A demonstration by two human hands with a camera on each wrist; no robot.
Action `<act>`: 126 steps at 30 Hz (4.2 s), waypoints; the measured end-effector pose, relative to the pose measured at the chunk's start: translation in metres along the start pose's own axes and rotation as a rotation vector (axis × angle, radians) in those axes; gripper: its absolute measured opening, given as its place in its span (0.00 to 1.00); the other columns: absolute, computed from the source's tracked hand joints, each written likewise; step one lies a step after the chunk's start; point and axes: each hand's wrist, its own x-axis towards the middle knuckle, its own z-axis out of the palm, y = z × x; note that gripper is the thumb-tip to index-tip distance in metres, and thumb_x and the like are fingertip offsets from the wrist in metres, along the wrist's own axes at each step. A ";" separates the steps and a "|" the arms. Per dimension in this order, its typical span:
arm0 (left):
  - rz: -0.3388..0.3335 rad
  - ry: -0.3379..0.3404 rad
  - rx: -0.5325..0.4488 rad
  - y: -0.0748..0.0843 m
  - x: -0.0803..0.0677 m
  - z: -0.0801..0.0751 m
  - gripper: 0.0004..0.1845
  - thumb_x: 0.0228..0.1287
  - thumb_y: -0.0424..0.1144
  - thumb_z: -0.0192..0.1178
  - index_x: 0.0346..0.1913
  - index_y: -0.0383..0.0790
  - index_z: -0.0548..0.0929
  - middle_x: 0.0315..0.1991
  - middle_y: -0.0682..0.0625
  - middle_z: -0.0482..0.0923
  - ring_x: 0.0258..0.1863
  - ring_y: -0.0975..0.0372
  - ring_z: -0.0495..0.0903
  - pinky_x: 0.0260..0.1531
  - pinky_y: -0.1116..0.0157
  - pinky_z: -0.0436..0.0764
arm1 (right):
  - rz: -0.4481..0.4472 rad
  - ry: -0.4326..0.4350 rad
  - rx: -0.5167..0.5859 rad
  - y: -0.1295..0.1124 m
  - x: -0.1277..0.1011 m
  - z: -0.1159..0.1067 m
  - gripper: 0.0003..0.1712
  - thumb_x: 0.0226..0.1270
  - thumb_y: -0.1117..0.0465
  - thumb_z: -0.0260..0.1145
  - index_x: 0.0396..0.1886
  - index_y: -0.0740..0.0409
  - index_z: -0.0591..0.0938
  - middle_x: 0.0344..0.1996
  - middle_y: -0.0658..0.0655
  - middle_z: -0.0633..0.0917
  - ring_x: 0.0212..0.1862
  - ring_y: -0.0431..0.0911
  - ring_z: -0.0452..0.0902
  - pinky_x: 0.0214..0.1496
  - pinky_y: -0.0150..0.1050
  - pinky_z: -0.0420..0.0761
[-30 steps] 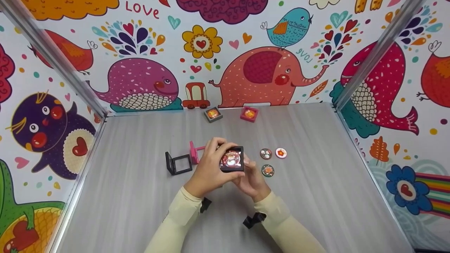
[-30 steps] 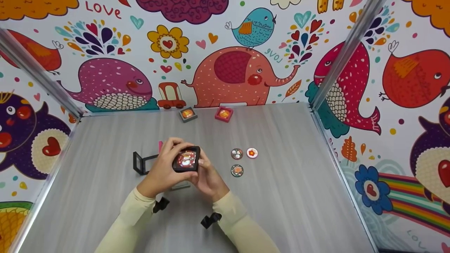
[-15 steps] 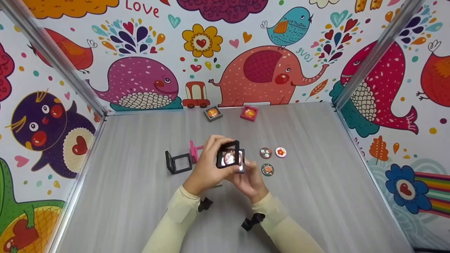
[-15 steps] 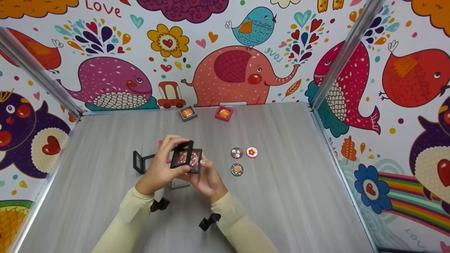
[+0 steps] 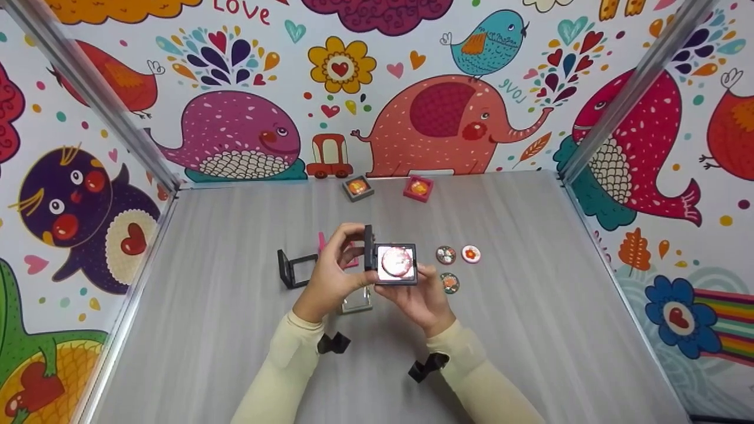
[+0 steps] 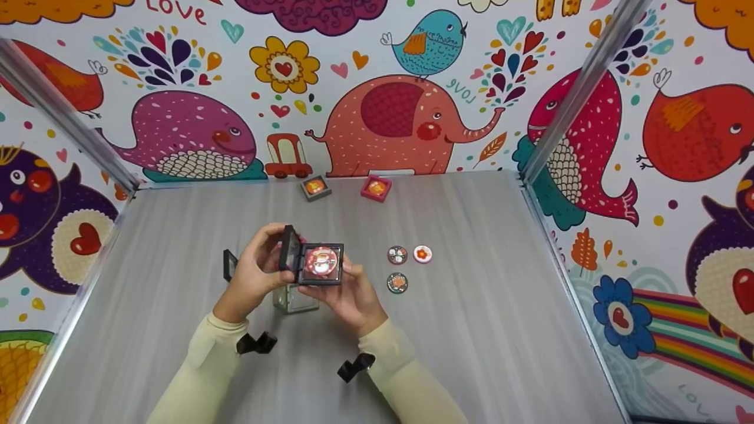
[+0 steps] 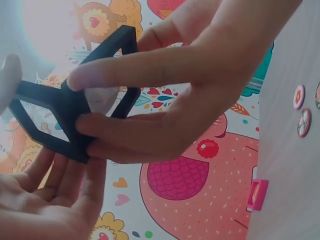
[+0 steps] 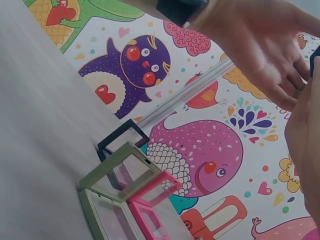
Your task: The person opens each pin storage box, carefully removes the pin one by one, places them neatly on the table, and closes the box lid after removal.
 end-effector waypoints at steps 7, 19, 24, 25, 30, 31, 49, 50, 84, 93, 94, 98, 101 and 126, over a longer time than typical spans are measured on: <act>-0.016 0.026 -0.031 -0.004 -0.007 -0.007 0.46 0.59 0.47 0.84 0.72 0.30 0.71 0.66 0.33 0.71 0.66 0.44 0.74 0.68 0.49 0.78 | -0.167 0.050 -0.834 -0.024 0.003 0.015 0.29 0.81 0.68 0.55 0.78 0.57 0.71 0.71 0.66 0.76 0.69 0.58 0.78 0.70 0.61 0.79; -0.082 0.019 0.034 -0.007 -0.016 -0.012 0.43 0.59 0.45 0.85 0.72 0.39 0.73 0.67 0.42 0.72 0.66 0.39 0.76 0.68 0.49 0.79 | -0.277 -0.184 -2.202 -0.048 0.021 0.061 0.36 0.65 0.63 0.83 0.72 0.49 0.83 0.64 0.45 0.84 0.66 0.44 0.77 0.78 0.67 0.65; -0.109 0.011 0.074 -0.002 -0.025 -0.025 0.42 0.61 0.40 0.83 0.76 0.45 0.73 0.70 0.43 0.70 0.68 0.46 0.76 0.68 0.47 0.78 | -0.474 -0.235 -2.183 -0.051 0.022 0.061 0.31 0.62 0.64 0.84 0.65 0.58 0.85 0.59 0.52 0.87 0.61 0.51 0.79 0.72 0.57 0.75; -0.113 0.016 0.085 -0.001 -0.029 -0.031 0.43 0.62 0.38 0.83 0.77 0.46 0.72 0.71 0.43 0.69 0.69 0.46 0.75 0.68 0.48 0.78 | -0.515 -0.226 -2.160 -0.054 0.021 0.061 0.31 0.62 0.65 0.84 0.65 0.59 0.86 0.58 0.53 0.87 0.59 0.52 0.79 0.69 0.52 0.78; -0.176 0.065 0.136 -0.001 -0.062 -0.074 0.44 0.61 0.28 0.80 0.79 0.44 0.72 0.72 0.43 0.68 0.72 0.41 0.70 0.69 0.55 0.78 | -0.618 -0.122 -2.117 -0.080 0.010 0.066 0.31 0.60 0.70 0.83 0.63 0.62 0.85 0.55 0.58 0.88 0.55 0.54 0.80 0.58 0.38 0.83; -0.200 0.080 0.147 -0.002 -0.070 -0.084 0.45 0.61 0.27 0.80 0.79 0.43 0.71 0.72 0.42 0.69 0.73 0.42 0.70 0.69 0.57 0.77 | -0.620 -0.102 -2.122 -0.086 0.007 0.066 0.31 0.59 0.71 0.83 0.63 0.63 0.85 0.55 0.58 0.87 0.55 0.55 0.80 0.58 0.37 0.83; -0.612 0.193 0.309 -0.063 -0.153 -0.131 0.46 0.60 0.22 0.78 0.79 0.32 0.68 0.78 0.34 0.66 0.78 0.42 0.66 0.72 0.51 0.74 | -0.205 0.195 -2.439 -0.159 -0.059 0.022 0.31 0.65 0.65 0.80 0.68 0.51 0.83 0.60 0.50 0.84 0.56 0.47 0.78 0.57 0.51 0.86; -0.614 0.191 0.311 -0.065 -0.153 -0.131 0.46 0.60 0.22 0.78 0.79 0.32 0.68 0.78 0.34 0.66 0.78 0.42 0.66 0.72 0.52 0.74 | -0.179 0.201 -2.455 -0.161 -0.062 0.016 0.30 0.65 0.65 0.80 0.67 0.53 0.84 0.60 0.51 0.84 0.56 0.47 0.78 0.58 0.51 0.86; -0.601 0.215 0.397 -0.078 -0.170 -0.138 0.57 0.55 0.28 0.84 0.83 0.29 0.59 0.78 0.32 0.64 0.78 0.40 0.64 0.70 0.49 0.75 | 0.047 0.248 -2.441 -0.181 -0.035 -0.050 0.23 0.63 0.75 0.77 0.58 0.65 0.85 0.55 0.64 0.85 0.57 0.60 0.83 0.59 0.59 0.85; -0.591 0.217 0.387 -0.083 -0.174 -0.137 0.56 0.54 0.28 0.85 0.83 0.30 0.63 0.77 0.35 0.64 0.77 0.44 0.65 0.67 0.53 0.79 | 0.134 0.492 -2.266 -0.211 0.099 -0.081 0.38 0.69 0.73 0.74 0.77 0.64 0.73 0.70 0.70 0.75 0.69 0.64 0.73 0.72 0.62 0.75; -0.592 0.224 0.381 -0.083 -0.174 -0.138 0.56 0.53 0.28 0.85 0.83 0.31 0.63 0.77 0.36 0.64 0.77 0.44 0.65 0.67 0.53 0.79 | 0.162 0.526 -2.277 -0.214 0.111 -0.087 0.40 0.69 0.72 0.75 0.78 0.62 0.72 0.72 0.69 0.74 0.72 0.64 0.70 0.75 0.62 0.71; -0.590 0.229 0.367 -0.085 -0.172 -0.140 0.56 0.53 0.29 0.85 0.83 0.32 0.63 0.78 0.37 0.63 0.78 0.44 0.64 0.67 0.56 0.79 | 0.261 0.638 -2.320 -0.221 0.147 -0.110 0.48 0.66 0.68 0.80 0.82 0.55 0.68 0.77 0.65 0.68 0.78 0.63 0.60 0.81 0.63 0.60; -0.576 0.220 0.364 -0.085 -0.174 -0.141 0.56 0.54 0.29 0.85 0.83 0.31 0.63 0.78 0.36 0.62 0.78 0.43 0.64 0.66 0.58 0.79 | 0.323 0.680 -2.330 -0.222 0.162 -0.125 0.51 0.66 0.67 0.81 0.84 0.51 0.65 0.79 0.64 0.65 0.78 0.63 0.58 0.81 0.64 0.60; -0.589 0.203 0.351 -0.065 -0.163 -0.149 0.59 0.56 0.18 0.75 0.87 0.32 0.51 0.80 0.33 0.57 0.78 0.39 0.62 0.66 0.55 0.81 | 0.307 0.120 -2.240 -0.199 0.081 -0.003 0.54 0.57 0.64 0.87 0.80 0.44 0.70 0.70 0.48 0.75 0.70 0.49 0.69 0.63 0.54 0.85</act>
